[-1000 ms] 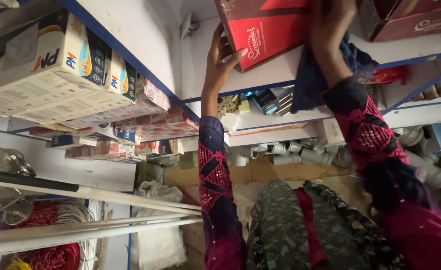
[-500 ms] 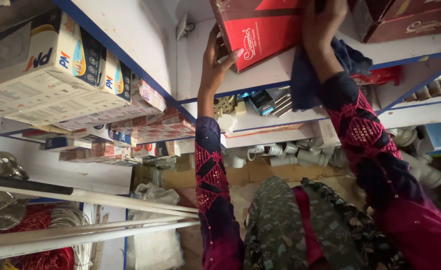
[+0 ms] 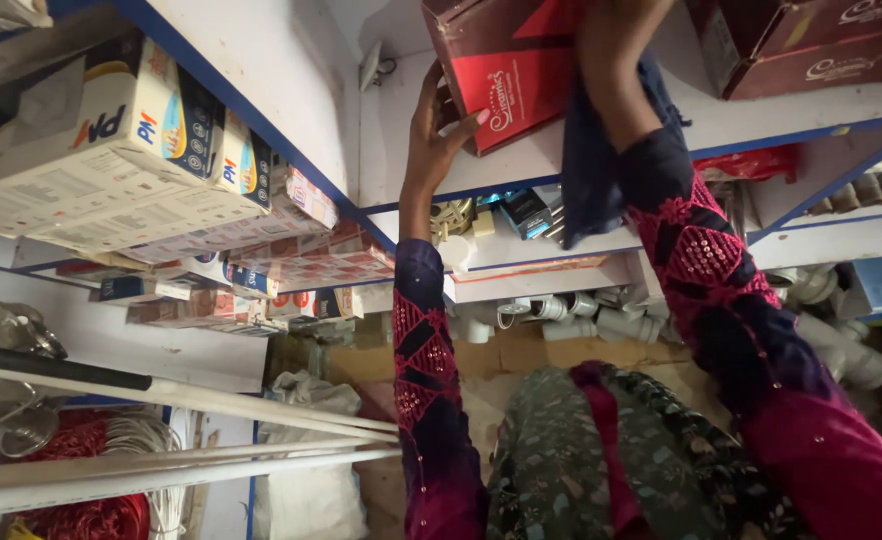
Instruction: Cleaning and organizing boxes of plumbing and hardware items on a shelf.
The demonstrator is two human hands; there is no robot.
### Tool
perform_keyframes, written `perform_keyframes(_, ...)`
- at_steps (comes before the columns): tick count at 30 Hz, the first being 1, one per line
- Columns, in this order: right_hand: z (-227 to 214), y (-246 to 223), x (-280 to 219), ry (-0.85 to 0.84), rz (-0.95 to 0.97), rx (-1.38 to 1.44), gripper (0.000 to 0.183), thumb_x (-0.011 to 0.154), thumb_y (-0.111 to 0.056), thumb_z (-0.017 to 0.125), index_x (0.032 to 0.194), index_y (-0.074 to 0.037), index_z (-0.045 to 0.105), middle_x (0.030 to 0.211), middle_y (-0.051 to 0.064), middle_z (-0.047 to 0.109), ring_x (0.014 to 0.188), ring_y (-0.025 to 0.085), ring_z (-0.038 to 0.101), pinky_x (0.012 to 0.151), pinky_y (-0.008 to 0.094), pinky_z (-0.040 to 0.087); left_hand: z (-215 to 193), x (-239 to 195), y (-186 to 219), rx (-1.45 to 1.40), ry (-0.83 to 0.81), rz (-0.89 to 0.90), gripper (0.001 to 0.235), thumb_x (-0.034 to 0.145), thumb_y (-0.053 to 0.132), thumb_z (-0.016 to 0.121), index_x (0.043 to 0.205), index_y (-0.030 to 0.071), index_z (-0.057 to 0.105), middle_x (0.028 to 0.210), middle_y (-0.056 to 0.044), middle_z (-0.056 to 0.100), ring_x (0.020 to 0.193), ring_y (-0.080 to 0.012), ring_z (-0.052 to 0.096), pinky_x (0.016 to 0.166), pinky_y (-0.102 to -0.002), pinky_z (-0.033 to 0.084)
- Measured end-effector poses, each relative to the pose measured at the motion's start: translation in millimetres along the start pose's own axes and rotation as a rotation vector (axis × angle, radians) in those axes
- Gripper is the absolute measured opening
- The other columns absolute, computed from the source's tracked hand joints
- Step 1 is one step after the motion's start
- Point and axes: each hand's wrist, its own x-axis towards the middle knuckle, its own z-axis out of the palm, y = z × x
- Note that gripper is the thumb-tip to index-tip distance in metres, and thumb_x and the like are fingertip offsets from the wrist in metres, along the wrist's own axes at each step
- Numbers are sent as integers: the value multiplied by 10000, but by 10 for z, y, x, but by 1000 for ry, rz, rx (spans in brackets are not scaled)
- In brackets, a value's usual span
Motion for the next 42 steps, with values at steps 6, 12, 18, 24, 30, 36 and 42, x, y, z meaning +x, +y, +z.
perform_keyframes(6, 12, -1519, -89, -450, -482, -25, 319, 910, -21, 680, 1219, -98, 697, 1244, 49, 654, 998, 240, 610, 837, 356, 545, -114, -9, -335, -40, -34, 17, 873, 918, 107, 829, 1617, 75, 308, 1286, -159, 679, 1165, -250, 706, 1014, -396, 600)
perform_keyframes(12, -204, -1627, -5, -544, -429, 102, 339, 963, -65, 731, 1300, -102, 731, 1352, 51, 694, 1105, 267, 656, 920, 375, 572, -106, 2, -212, -9, -57, 43, 874, 918, 70, 799, 1627, 48, 287, 1321, -155, 658, 1175, -247, 694, 1032, -384, 580)
perform_keyframes(18, -221, -278, -24, 120, -112, -9, 210, 894, 100, 671, 1069, -17, 684, 1050, 166, 644, 955, 338, 659, 837, 397, 558, 1, 2, -1, -26, -16, -15, 901, 914, 141, 820, 1623, 40, 273, 1249, -150, 704, 1140, -238, 713, 1007, -363, 585)
perform_keyframes(24, -160, -1384, -132, -322, -222, 122, 304, 864, 49, 621, 1105, -90, 741, 1084, 94, 746, 980, 269, 733, 821, 389, 614, -92, 10, -246, -51, -14, 7, 832, 921, 108, 816, 1592, 27, 332, 1237, -143, 704, 1132, -229, 715, 1003, -361, 588)
perform_keyframes(30, -174, -1206, -47, -337, -434, 71, 270, 878, -3, 723, 1117, -116, 778, 1126, 74, 736, 978, 296, 711, 812, 386, 592, -46, 26, -41, -71, -23, -7, 824, 915, 97, 807, 1587, 39, 332, 1206, -132, 692, 1089, -217, 706, 939, -359, 595)
perform_keyframes(36, -781, -933, 6, -103, -86, -139, 224, 880, 70, 685, 1070, -45, 709, 1062, 159, 653, 913, 353, 678, 759, 425, 541, -12, -2, -27, -26, -20, 33, 851, 937, 132, 818, 1618, 73, 312, 1250, -133, 705, 1149, -229, 719, 1027, -377, 592)
perform_keyframes(42, -979, -851, 46, -297, -139, -227, 216, 876, 27, 763, 1066, -71, 732, 999, 167, 629, 956, 381, 665, 804, 463, 541, -20, -12, -40, -17, -13, 6, 858, 921, 144, 819, 1613, 80, 316, 1277, -136, 698, 1167, -241, 727, 1033, -385, 603)
